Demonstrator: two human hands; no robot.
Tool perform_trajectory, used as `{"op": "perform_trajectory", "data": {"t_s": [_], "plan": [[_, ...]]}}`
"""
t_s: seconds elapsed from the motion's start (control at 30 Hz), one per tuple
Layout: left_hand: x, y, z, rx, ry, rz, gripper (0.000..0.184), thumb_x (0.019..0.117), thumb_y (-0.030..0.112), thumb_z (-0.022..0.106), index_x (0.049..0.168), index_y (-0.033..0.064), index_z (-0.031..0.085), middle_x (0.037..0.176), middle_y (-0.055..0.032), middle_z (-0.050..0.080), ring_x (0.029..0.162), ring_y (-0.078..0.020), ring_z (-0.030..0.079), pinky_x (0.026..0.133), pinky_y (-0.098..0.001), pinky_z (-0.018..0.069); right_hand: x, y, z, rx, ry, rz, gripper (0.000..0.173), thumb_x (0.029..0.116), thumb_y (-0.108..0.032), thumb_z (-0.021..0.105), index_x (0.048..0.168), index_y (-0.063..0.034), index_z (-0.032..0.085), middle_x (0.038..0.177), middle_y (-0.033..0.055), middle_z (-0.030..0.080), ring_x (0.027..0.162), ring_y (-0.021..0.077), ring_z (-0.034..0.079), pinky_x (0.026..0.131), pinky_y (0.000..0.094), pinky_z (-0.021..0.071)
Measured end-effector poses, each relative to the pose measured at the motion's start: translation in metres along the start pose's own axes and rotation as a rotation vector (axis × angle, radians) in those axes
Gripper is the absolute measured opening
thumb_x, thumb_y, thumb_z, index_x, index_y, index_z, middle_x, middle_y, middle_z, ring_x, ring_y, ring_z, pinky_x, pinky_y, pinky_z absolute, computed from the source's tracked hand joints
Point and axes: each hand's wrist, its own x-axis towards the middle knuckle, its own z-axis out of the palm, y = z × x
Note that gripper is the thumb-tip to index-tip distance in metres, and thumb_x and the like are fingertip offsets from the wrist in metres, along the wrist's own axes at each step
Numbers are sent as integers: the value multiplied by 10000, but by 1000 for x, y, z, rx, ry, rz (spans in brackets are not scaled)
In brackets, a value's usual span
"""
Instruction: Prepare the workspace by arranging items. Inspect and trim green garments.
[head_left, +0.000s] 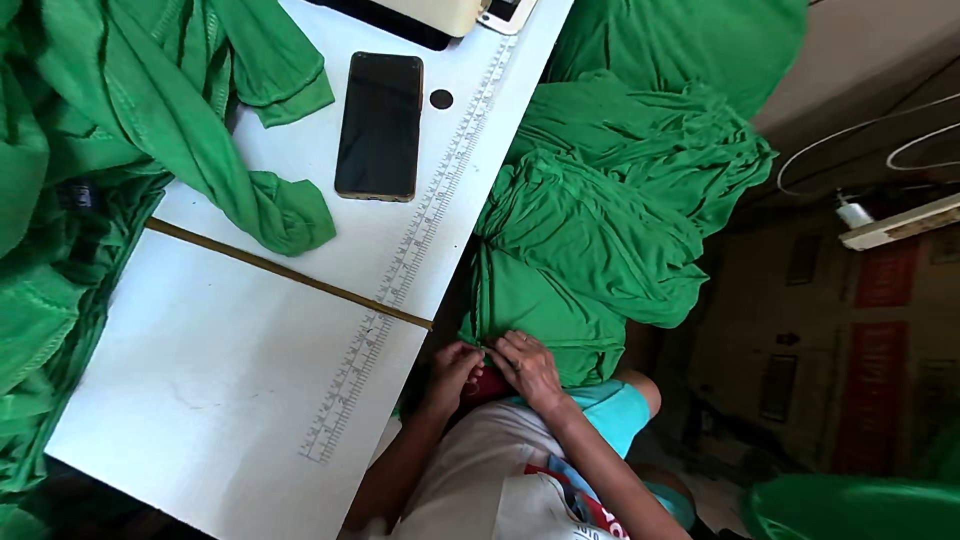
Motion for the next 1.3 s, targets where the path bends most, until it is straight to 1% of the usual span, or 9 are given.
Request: {"op": "perform_trajectory", "data": {"t_s": [0.23,0.33,0.47,0.57,0.7,0.77,0.9,1.07,1.3], "plan": [[2,-3,-2,30,-17,16,85,999,44,579,1016,-23,628,789,-29,644,662,-83,625,611,-239,539,2,-3,0,-15,3,28,193,972,-160,621,953,-31,764,909,148,740,854,325,734,764,447,608],[3,-9,-17,155,55,51,128,1003,60,579,1051,-46,631,845,-56,657,709,-94,636,660,-250,547,0,2,-11,104,23,199,234,978,-225,642,1000,-17,747,961,144,744,898,289,737,791,445,607],[-3,1,-40,656,172,157,433,996,52,582,1399,-85,498,1322,-258,600,1158,-318,633,1001,-426,513,4,12,-25,590,119,556,255,947,-153,694,1137,17,672,979,65,705,860,86,668,803,272,575],[0,-1,-35,686,222,380,387,1024,135,573,1337,-93,541,1163,-249,648,1032,-311,657,910,-419,540,12,18,-27,921,222,648,175,945,-57,655,1108,0,624,874,-2,672,747,58,650,684,230,571],[12,-7,-10,665,34,599,317,1021,180,596,1244,-35,664,1152,-210,678,1006,-263,679,907,-388,561,13,25,-13,1108,225,740,134,985,-51,602,1109,-3,618,837,17,684,693,91,642,612,234,543],[20,-3,1,795,-77,574,331,1033,201,593,1280,-6,668,1268,-217,641,1098,-287,667,972,-403,546,9,30,-7,1139,208,768,124,996,-52,589,1103,4,617,828,20,686,660,76,625,584,212,520],[35,7,3,849,-164,491,274,1058,140,524,1155,-53,691,1212,-223,671,1121,-296,668,1019,-413,515,9,36,-11,1174,154,784,123,1003,-50,571,1111,-3,608,829,18,683,637,58,608,562,192,500],[40,15,-11,668,-280,383,275,1078,125,474,1172,-73,639,1031,-177,692,876,-195,688,839,-342,569,11,36,-16,1093,7,755,131,953,-56,648,1075,-15,626,830,-3,673,668,52,617,589,202,513],[41,15,-8,708,-279,491,282,1081,105,448,1154,-82,646,1100,-203,658,870,-211,681,821,-342,581,20,35,-34,773,-376,711,180,939,-132,707,1035,11,657,833,24,671,688,53,610,633,225,508]]}}
